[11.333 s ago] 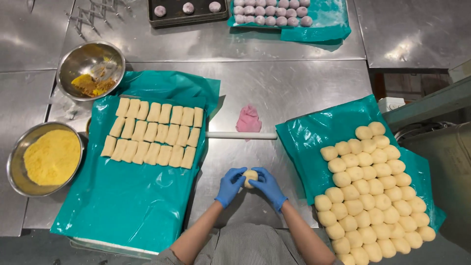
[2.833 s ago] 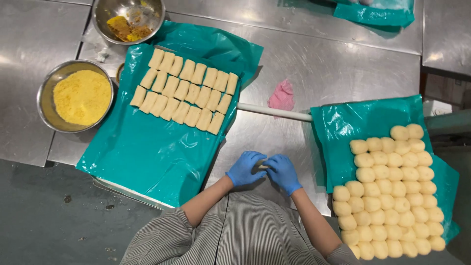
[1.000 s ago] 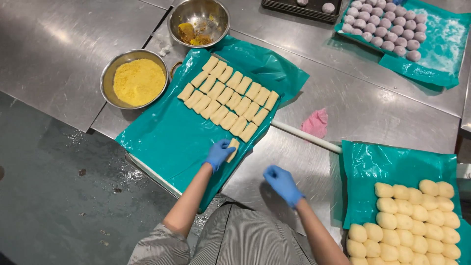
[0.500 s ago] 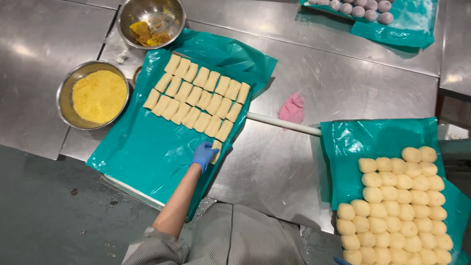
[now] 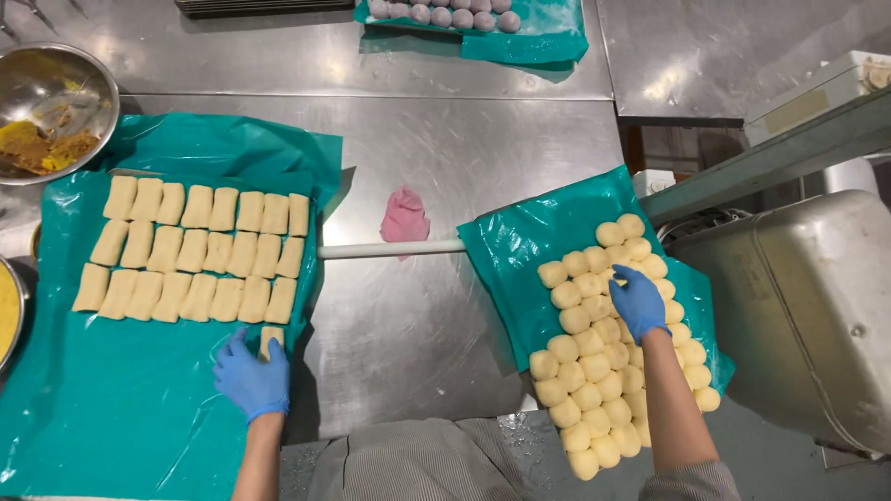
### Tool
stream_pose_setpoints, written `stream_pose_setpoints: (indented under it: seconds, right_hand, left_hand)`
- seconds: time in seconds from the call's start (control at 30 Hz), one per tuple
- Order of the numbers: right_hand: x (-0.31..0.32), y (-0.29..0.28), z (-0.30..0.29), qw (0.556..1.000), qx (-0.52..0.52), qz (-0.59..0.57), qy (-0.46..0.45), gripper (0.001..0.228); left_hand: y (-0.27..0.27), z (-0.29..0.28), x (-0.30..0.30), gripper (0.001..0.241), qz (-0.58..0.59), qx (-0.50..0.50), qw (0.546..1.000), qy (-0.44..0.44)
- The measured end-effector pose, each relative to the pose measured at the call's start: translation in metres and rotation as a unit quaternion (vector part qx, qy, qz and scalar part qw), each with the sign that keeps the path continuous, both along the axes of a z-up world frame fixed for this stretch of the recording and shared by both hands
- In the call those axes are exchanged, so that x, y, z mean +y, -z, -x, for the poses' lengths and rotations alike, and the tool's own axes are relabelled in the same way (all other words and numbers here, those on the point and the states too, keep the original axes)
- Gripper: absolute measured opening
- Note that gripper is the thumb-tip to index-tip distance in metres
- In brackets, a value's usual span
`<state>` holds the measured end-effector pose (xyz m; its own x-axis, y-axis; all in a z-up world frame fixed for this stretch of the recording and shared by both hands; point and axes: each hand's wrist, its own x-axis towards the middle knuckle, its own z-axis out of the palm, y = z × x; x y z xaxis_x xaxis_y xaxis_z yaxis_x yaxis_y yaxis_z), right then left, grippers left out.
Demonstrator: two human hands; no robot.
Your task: Rolling and shaping small pieces of dough into folded rectangles using a rolling pin on a commercial kitchen table.
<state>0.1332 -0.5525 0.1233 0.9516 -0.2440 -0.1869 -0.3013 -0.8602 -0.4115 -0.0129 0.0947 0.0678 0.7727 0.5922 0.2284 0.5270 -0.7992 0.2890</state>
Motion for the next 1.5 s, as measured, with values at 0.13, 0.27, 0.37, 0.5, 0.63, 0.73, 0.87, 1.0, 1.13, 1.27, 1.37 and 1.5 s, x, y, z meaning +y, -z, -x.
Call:
stream_pose_setpoints:
  seconds: [0.13,0.27,0.37,0.5,0.63,0.73,0.87,1.0,1.13,1.27,1.37,1.5]
  right_hand:
    - [-0.078,0.059,-0.075,0.992,-0.074,0.09,-0.051,0.041]
    - [-0.08,0.062,-0.129,0.933,-0.076,0.279,-0.213,0.056]
    - [-0.082,0.077,-0.144,0.868,-0.134,0.354,-0.322,0.057]
    - [-0.078,0.056,-0.155,0.926,0.1,0.216,-0.293,0.033]
    - [-0.039,-0.015,-0.143,0.941,0.103,0.181,-0.267,0.026]
    - [0.011,-0.054,-0.113,0.978,-0.123,-0.073,-0.155,0.047]
    - [0.143,-0.042,-0.046,0.933,-0.042,-0.25,-0.257,0.065]
    - [0.271,0.05,0.042,0.781,0.222,-0.53,-0.245,0.064]
    - [0.313,0.112,0.084,0.841,0.161,-0.497,-0.14,0.061]
    - [0.33,0.104,0.116,0.931,0.042,-0.341,-0.12,0.045]
    - [0.337,0.12,0.125,0.933,0.021,-0.349,-0.085,0.049]
    - [0.338,0.132,0.13,0.936,0.005,-0.345,-0.065,0.052]
  left_hand:
    - [-0.013,0.002,-0.039,0.035,0.029,-0.103,0.991,0.078]
    - [-0.022,-0.009,-0.08,0.032,0.079,-0.104,0.986,0.101]
    - [-0.02,-0.013,-0.099,0.033,0.089,-0.083,0.988,0.095]
    - [-0.013,-0.012,-0.11,0.034,0.108,-0.067,0.988,0.091]
    - [-0.023,-0.022,-0.111,0.035,0.12,-0.077,0.985,0.095]
    - [-0.033,-0.031,-0.117,0.035,0.187,-0.099,0.969,0.13]
    - [-0.036,-0.044,-0.141,0.044,0.506,-0.08,0.822,0.25]
    - [0.035,-0.043,-0.146,0.042,0.714,0.01,0.64,0.285]
    - [0.096,-0.022,-0.13,0.038,0.753,0.041,0.637,0.162]
    - [0.083,-0.007,-0.122,0.035,0.468,0.03,0.856,0.218]
    - [0.091,-0.006,-0.127,0.037,0.441,-0.003,0.863,0.247]
    - [0.097,-0.007,-0.13,0.044,0.526,0.013,0.814,0.246]
